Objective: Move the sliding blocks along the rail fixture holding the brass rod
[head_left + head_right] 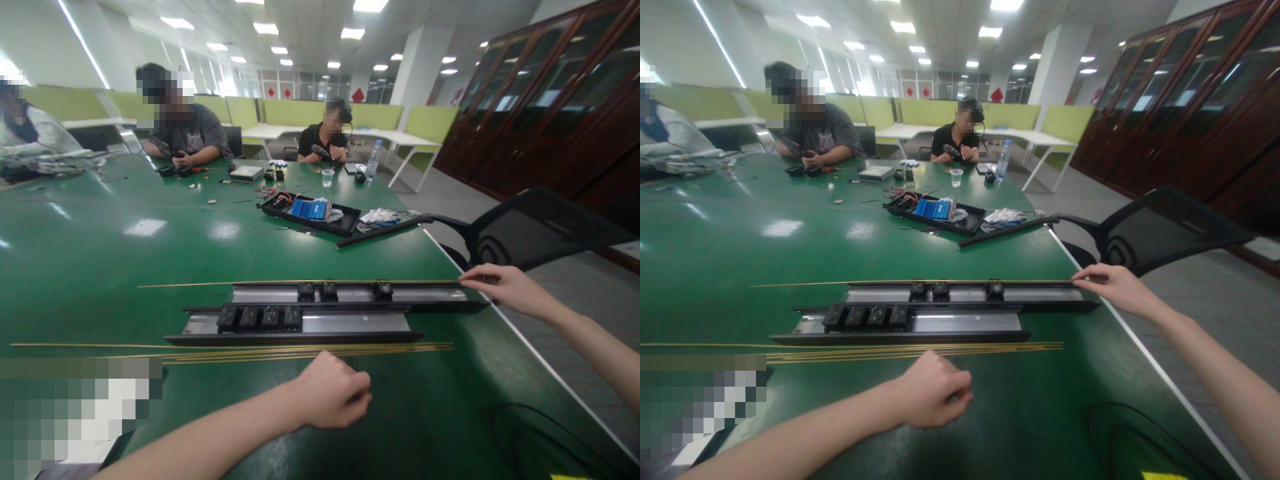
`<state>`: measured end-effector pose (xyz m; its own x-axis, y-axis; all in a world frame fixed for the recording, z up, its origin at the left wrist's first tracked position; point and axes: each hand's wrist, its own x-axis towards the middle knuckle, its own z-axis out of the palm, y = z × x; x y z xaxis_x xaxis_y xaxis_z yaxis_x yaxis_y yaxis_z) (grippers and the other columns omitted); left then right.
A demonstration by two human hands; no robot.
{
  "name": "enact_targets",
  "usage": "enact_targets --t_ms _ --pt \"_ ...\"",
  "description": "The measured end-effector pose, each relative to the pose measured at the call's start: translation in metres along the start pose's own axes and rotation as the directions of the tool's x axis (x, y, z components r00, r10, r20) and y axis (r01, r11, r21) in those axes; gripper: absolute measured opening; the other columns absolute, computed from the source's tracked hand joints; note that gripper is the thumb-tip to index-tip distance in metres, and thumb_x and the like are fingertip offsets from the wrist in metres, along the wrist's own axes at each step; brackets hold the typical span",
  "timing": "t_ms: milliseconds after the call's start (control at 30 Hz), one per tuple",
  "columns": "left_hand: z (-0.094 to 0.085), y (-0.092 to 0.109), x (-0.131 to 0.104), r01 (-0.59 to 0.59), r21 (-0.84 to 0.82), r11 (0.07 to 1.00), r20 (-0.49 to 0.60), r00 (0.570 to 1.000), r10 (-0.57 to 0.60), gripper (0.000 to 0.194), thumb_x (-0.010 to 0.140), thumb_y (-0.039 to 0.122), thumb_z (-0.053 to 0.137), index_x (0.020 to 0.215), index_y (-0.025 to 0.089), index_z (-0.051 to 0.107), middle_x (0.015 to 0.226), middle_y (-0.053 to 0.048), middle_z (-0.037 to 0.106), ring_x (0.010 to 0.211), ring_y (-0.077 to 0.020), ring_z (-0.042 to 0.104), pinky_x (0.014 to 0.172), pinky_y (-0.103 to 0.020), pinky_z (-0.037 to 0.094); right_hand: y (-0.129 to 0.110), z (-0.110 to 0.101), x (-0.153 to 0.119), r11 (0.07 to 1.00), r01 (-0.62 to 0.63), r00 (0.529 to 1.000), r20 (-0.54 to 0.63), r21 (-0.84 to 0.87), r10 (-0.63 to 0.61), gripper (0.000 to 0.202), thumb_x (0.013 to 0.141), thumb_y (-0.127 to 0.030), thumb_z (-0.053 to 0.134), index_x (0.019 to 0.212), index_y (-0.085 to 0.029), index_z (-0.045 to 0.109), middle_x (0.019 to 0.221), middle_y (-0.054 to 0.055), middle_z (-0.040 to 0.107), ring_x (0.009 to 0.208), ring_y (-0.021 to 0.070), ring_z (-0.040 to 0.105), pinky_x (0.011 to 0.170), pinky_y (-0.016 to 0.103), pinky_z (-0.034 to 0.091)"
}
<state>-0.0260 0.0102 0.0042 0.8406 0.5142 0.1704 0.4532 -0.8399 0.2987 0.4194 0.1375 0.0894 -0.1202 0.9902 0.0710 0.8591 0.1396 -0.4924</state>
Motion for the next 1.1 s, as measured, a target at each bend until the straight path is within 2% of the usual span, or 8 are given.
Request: enact_targets --t_ms 167,567,833,1100 --pt "-0.001 0.000 0.000 0.002 -0.001 1.000 -0.004 1.000 -0.002 0.020 0.093 0.031 0.058 0.076 0.021 0.052 0.064 0.002 0.067 0.055 -0.0147 0.064 0.048 -0.027 0.029 0.007 -0.003 -0.003 1.000 0.007 1.000 -0.014 0.005 -0.007 0.052 0.075 -0.070 0.068 0.093 -0.022 0.080 0.099 0.010 0.078 0.089 0.0279 0.067 0.079 0.040 0.052" --pt "-0.002 -0.001 -0.001 0.005 0.006 1.000 0.003 1.000 -0.005 0.018 0.092 0.032 0.058 0.078 0.022 0.056 0.066 0.003 0.069 0.058 -0.0151 0.066 0.048 -0.027 0.032 0.034 -0.007 -0.002 0.996 -0.050 0.998 -0.035 -0.071 0.048 0.062 0.072 -0.078 0.065 0.096 -0.022 0.081 0.099 0.008 0.078 0.083 0.0262 0.068 0.072 0.038 0.054" --pt "-0.002 -0.003 -0.002 0.002 0.003 1.000 0.008 1.000 -0.002 0.020 0.094 0.034 0.057 0.079 0.021 0.056 0.064 0.001 0.068 0.057 -0.0159 0.067 0.048 -0.025 0.033 0.045 -0.009 0.000 0.993 -0.085 0.996 -0.048 -0.077 0.081 0.056 0.069 -0.076 0.067 0.092 -0.027 0.081 0.103 0.008 0.079 0.096 0.0319 0.071 0.083 0.043 0.057" --pt "-0.001 -0.004 -0.005 0.000 0.001 1.000 -0.004 1.000 0.000 0.021 0.094 0.035 0.058 0.078 0.021 0.056 0.065 0.000 0.069 0.058 -0.0168 0.069 0.047 -0.025 0.035 0.058 -0.011 0.002 0.994 -0.075 0.996 -0.062 -0.076 0.071 0.049 0.069 -0.073 0.068 0.090 -0.031 0.082 0.103 0.008 0.079 0.098 0.0352 0.072 0.091 0.051 0.058"
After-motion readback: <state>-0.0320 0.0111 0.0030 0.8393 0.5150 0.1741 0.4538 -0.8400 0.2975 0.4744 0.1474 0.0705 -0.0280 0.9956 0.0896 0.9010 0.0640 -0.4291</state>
